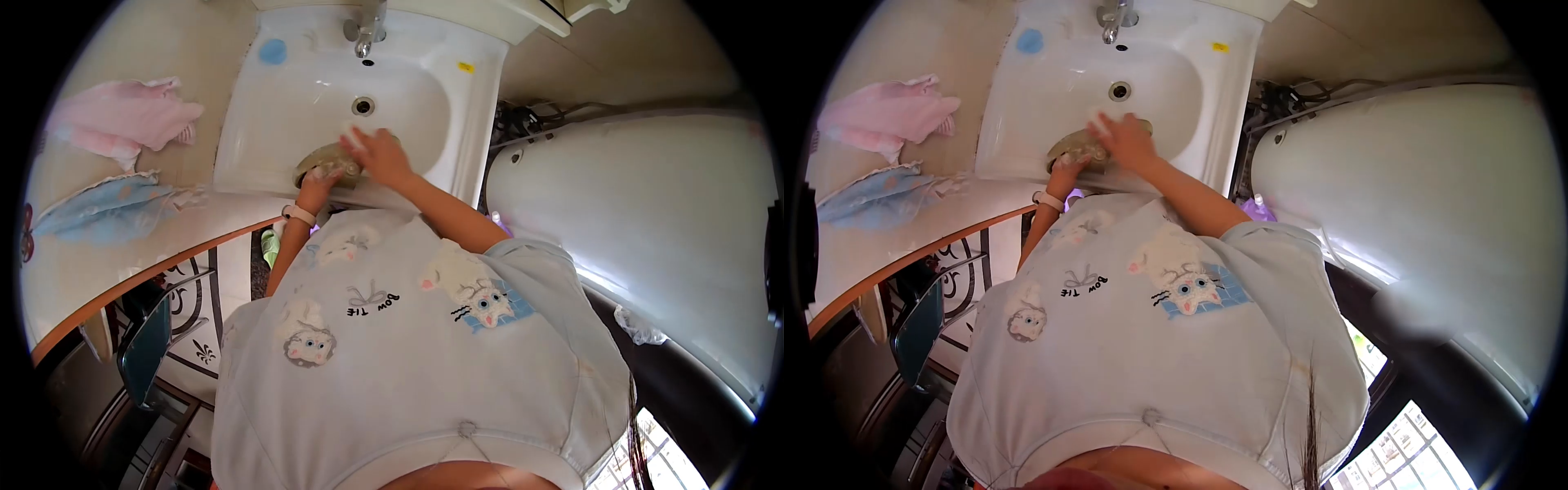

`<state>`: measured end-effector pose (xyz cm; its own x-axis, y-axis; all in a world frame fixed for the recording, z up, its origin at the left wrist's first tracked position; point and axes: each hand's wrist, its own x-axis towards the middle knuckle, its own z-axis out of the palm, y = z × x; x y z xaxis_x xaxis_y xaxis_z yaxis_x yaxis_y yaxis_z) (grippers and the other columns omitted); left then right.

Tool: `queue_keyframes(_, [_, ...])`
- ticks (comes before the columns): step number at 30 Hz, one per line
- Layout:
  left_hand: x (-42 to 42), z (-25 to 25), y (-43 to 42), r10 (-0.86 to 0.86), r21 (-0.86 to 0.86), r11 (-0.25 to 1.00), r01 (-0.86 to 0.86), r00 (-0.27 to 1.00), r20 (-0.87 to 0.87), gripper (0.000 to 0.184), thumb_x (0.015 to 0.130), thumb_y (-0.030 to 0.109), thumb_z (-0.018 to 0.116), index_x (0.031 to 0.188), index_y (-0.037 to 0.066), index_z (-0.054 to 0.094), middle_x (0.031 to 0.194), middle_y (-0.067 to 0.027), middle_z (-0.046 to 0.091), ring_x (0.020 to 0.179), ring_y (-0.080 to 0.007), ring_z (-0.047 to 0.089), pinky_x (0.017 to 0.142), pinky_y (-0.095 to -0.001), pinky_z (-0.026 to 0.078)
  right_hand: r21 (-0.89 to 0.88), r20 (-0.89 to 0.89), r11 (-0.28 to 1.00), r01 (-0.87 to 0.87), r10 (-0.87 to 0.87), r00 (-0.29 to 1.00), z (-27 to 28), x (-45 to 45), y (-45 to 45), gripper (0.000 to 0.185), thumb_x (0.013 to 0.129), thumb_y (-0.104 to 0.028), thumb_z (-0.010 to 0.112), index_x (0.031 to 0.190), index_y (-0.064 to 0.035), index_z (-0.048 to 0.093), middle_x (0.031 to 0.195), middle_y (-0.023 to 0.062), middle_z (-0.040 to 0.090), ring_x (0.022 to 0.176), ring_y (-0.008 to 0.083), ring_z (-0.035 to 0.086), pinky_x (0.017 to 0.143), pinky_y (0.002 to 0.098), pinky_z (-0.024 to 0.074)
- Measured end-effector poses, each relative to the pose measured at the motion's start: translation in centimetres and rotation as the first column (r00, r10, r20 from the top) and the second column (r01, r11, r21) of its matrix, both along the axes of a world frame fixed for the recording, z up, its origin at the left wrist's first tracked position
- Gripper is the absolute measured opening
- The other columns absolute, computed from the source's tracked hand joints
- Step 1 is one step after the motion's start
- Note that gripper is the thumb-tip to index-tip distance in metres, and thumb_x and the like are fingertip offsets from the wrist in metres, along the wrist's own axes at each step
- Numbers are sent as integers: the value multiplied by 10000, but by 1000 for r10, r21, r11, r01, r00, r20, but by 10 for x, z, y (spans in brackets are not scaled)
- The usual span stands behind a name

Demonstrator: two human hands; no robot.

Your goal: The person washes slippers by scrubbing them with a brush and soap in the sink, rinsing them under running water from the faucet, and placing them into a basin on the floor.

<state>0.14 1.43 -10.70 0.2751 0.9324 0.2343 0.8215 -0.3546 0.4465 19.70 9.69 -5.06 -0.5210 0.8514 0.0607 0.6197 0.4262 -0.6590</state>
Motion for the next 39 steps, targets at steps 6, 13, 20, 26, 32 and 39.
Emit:
queue_keyframes(6, [7, -5, 10, -9, -37, 999, 7, 998, -65, 284, 816, 94, 473, 1043, 178, 621, 875, -170, 563, 803, -325, 548, 713, -385, 438, 143, -23, 989, -31, 35, 999, 1, 2, -3, 472, 873, -336, 425, 1261, -67, 433, 897, 182, 561, 802, 323, 497, 721, 404, 441])
queue_keyframes(13, [-3, -9, 4, 48, -30, 998, -51, 995, -85, 315, 812, 71, 448, 1055, 180, 617, 849, -176, 546, 797, -340, 540, 715, -399, 432, -50, 180, 971, 233, -221, 959, -34, 11, 7, 462, 840, -357, 468, 1282, -240, 407, 939, 198, 475, 813, 343, 545, 693, 412, 468])
queue_keyframes(20, [6, 9, 2, 225, -308, 948, -78, 849, 478, 312, 814, 81, 462, 1069, 180, 612, 778, -167, 529, 754, -330, 531, 681, -394, 426, 189, -3, 940, -285, 290, 957, 28, 6, -31, 451, 825, -338, 501, 1262, -253, 433, 1003, 189, 454, 804, 338, 550, 679, 409, 472])
queue_keyframes(26, [7, -1, 3, 111, -50, 993, -109, 993, 33, 223, 823, 123, 491, 991, 129, 637, 781, -155, 548, 741, -330, 532, 647, -395, 420, -170, 238, 962, 216, -172, 956, -2, 23, 5, 457, 830, -324, 499, 1268, -215, 430, 937, 202, 460, 812, 330, 544, 669, 423, 471])
queue_keyframes(32, [7, 7, -2, 112, -35, 993, -109, 991, 79, 233, 819, 98, 477, 994, 96, 630, 841, -165, 572, 761, -333, 534, 658, -403, 416, 183, -23, 936, -300, 309, 951, 25, -8, -16, 457, 828, -361, 495, 1262, -232, 436, 934, 184, 464, 775, 327, 537, 646, 415, 479])
queue_keyframes(39, [19, 32, 0, 153, -127, 974, -188, 958, -243, 234, 816, 142, 496, 1010, 165, 624, 780, -152, 539, 741, -315, 539, 660, -389, 431, -79, 113, 996, 33, -24, 993, 9, 4, -2, 452, 852, -354, 464, 1292, -281, 391, 988, 208, 446, 827, 351, 527, 708, 414, 456])
